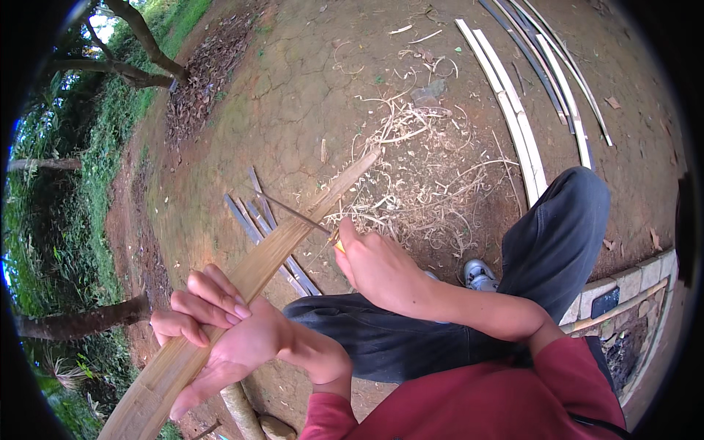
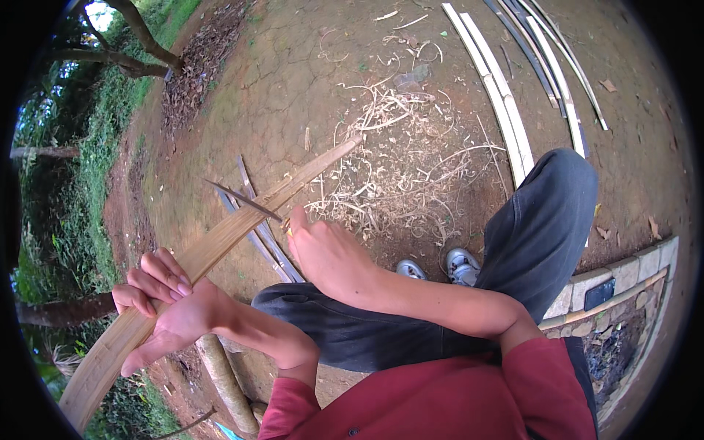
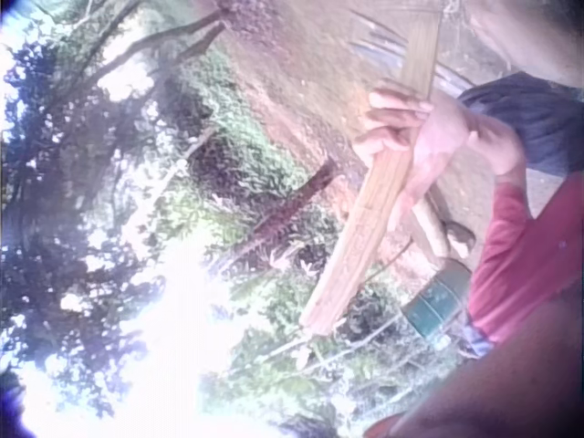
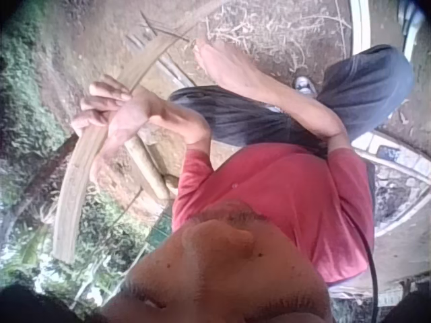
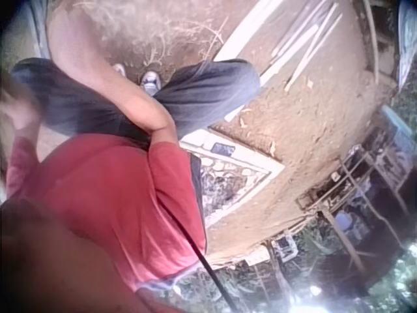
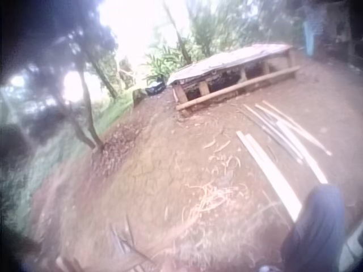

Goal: The person uses a knife to shave thin strips of wood from a long piece of bamboo, holding the wood steady with one hand while scraping the blade down the surface.

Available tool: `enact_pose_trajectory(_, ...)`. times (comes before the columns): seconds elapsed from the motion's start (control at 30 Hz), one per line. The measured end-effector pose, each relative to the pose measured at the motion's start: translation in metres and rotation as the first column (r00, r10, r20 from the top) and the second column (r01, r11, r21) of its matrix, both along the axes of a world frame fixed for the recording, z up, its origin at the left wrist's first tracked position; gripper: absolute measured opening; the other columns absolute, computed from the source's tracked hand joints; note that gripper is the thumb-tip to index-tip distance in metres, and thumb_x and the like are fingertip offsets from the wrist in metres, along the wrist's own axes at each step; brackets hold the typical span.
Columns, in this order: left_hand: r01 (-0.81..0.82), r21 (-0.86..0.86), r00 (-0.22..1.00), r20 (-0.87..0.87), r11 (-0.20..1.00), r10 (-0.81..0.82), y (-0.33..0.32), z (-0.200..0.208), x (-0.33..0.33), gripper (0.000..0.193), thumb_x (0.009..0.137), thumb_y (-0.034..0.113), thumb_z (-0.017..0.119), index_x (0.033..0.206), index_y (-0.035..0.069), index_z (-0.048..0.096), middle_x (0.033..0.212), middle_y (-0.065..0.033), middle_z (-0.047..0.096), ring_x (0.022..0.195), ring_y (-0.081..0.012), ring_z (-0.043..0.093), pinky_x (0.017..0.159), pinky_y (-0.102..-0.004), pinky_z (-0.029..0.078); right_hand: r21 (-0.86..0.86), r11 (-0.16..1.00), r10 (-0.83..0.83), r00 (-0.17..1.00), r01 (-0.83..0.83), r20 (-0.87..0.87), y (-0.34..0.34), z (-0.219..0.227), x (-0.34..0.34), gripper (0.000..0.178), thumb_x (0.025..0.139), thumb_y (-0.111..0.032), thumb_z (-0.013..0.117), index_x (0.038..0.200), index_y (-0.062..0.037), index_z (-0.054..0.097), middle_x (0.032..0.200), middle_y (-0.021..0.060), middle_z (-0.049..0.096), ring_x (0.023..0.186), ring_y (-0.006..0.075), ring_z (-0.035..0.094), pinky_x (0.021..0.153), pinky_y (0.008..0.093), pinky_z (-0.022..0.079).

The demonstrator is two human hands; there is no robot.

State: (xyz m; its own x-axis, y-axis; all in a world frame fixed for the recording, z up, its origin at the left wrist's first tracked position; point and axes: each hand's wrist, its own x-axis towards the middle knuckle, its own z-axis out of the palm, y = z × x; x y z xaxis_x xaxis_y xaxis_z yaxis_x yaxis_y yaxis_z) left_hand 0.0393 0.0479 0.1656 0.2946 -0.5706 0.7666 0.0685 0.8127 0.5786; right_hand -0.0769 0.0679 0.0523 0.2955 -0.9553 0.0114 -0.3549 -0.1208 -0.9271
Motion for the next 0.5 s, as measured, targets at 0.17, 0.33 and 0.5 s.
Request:
enact_pose_trajectory(0.17, 0.066, -0.046, 0.996, 0.062, 0.997, -0.063, -0.001, -0.004, 0.006, 0.076, 0.075, 0.087, 0.030, 0.066, 0.012, 0.032, 0.047, -0.0008, 0.030, 0.038, -0.0105, 0.029, 0.036, -0.0219, 0.023, -0.038, 0.998, -0.042, 0.999, 0.042, -0.015, 0.004, -0.003, 0.012, 0.026, 0.094, -0.012, 0.049, 0.099, 0.0132, 0.044, 0.054, 0.0238, 0.056, 0.054, 0.0425, 0.061, 0.050, 0.0471, 0.050)
enact_pose_trajectory(0.33, 0.124, -0.036, 0.991, 0.061, 0.992, -0.122, 0.001, -0.001, 0.022, 0.076, 0.077, 0.086, 0.029, 0.066, 0.011, 0.033, 0.047, -0.0018, 0.032, 0.037, -0.0113, 0.031, 0.036, -0.0225, 0.026, -0.076, 0.997, -0.029, 1.000, 0.029, -0.006, -0.011, -0.027, 0.013, 0.027, 0.093, -0.011, 0.050, 0.099, 0.0156, 0.046, 0.054, 0.0229, 0.057, 0.054, 0.0412, 0.061, 0.049, 0.0458, 0.049)
enact_pose_trajectory(0.5, 0.130, -0.047, 0.990, 0.061, 0.990, -0.127, -0.004, -0.002, 0.017, 0.076, 0.076, 0.086, 0.030, 0.066, 0.011, 0.033, 0.047, -0.0016, 0.032, 0.038, -0.0111, 0.031, 0.036, -0.0225, 0.026, -0.025, 0.999, 0.026, 1.000, -0.026, -0.003, 0.000, 0.009, 0.006, 0.028, 0.093, -0.010, 0.048, 0.100, 0.0171, 0.046, 0.054, 0.0225, 0.058, 0.053, 0.0392, 0.062, 0.049, 0.0441, 0.050)
